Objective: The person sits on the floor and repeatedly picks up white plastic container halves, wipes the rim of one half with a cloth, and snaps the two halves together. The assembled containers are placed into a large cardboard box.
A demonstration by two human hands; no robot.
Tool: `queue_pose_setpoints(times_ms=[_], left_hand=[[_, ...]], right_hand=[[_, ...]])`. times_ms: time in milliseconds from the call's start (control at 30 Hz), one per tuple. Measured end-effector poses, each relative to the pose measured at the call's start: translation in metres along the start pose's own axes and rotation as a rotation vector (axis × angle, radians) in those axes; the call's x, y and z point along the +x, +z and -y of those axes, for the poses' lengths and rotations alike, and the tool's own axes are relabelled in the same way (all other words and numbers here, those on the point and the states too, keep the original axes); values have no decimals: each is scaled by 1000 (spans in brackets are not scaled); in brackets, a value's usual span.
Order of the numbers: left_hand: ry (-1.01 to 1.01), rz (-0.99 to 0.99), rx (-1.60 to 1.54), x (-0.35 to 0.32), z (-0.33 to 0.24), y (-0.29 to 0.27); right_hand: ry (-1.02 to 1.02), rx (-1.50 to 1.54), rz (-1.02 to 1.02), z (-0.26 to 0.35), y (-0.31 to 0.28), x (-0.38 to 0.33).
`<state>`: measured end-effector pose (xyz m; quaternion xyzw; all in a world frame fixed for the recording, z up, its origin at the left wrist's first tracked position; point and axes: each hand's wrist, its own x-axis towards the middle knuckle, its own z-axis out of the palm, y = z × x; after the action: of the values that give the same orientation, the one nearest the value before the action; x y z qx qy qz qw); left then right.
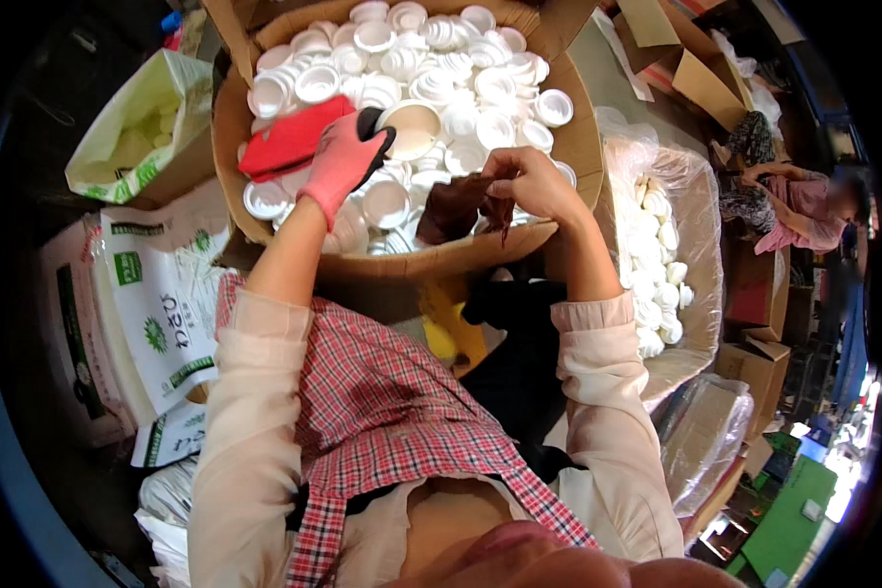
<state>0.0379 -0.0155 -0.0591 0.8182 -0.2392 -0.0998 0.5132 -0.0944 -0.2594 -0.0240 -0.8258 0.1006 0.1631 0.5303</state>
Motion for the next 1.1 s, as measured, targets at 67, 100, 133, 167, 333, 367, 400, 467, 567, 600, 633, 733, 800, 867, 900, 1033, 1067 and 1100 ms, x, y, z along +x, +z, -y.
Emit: queue_pose_setpoints(times_ms=[67, 100, 133, 167, 333, 367, 400, 467, 567, 600, 633, 733, 800, 867, 900, 1033, 1067, 1100], left_hand=[[-245, 33, -570, -2, -3, -16], [-301, -38, -753, -6, -12, -17], [-111, 25, -703, -6, 7, -21], [-181, 127, -1070, -8, 3, -25], [-253, 418, -1545, -20, -33, -34], [-254, 467, -1597, -20, -32, -34], [-246, 510, -1647, -19, -30, -35], [-160, 566, -1613, -17, -27, -36], [-190, 612, -1907, -13, -28, -36], [-241, 608, -1940, -15, -34, -40], [-246, 618, -1958, -14, -35, -40], [19, 474, -1390, -24, -41, -51], [-6, 439, -1322, -24, -38, -50], [90, 317, -1019, -25, -38, -43], [183, 171, -677, -27, -42, -41], [290, 213, -823, -30, -35, -26], [136, 309, -1163, -34, -50, -34], [101, 342, -1249, -32, -48, -34]], right_hand=[[-51, 21, 99, 10, -2, 5], [-105, -43, 152, 14, 0, 2], [-225, 16, 184, 23, 6, 2], [-336, 71, 215, 27, 12, 1], [-225, -387, -520, -25, -12, 41], [-217, -503, -643, -41, -16, 51], [-234, -501, -653, -55, -18, 64], [-112, -599, -713, -77, -12, 87], [222, -460, -779, -94, -14, 108], [223, -509, -775, -97, -17, 108], [242, -541, -816, -107, -23, 109], [230, -340, -838, -77, -18, 100], [63, -222, -804, -44, -18, 88], [-266, -16, -725, -17, -9, 75], [-460, 150, -650, 7, 4, 58], [-636, 635, 68, 66, 37, 5], [-661, 622, 52, 66, 37, 4], [-663, 510, -55, 67, 37, -1]])
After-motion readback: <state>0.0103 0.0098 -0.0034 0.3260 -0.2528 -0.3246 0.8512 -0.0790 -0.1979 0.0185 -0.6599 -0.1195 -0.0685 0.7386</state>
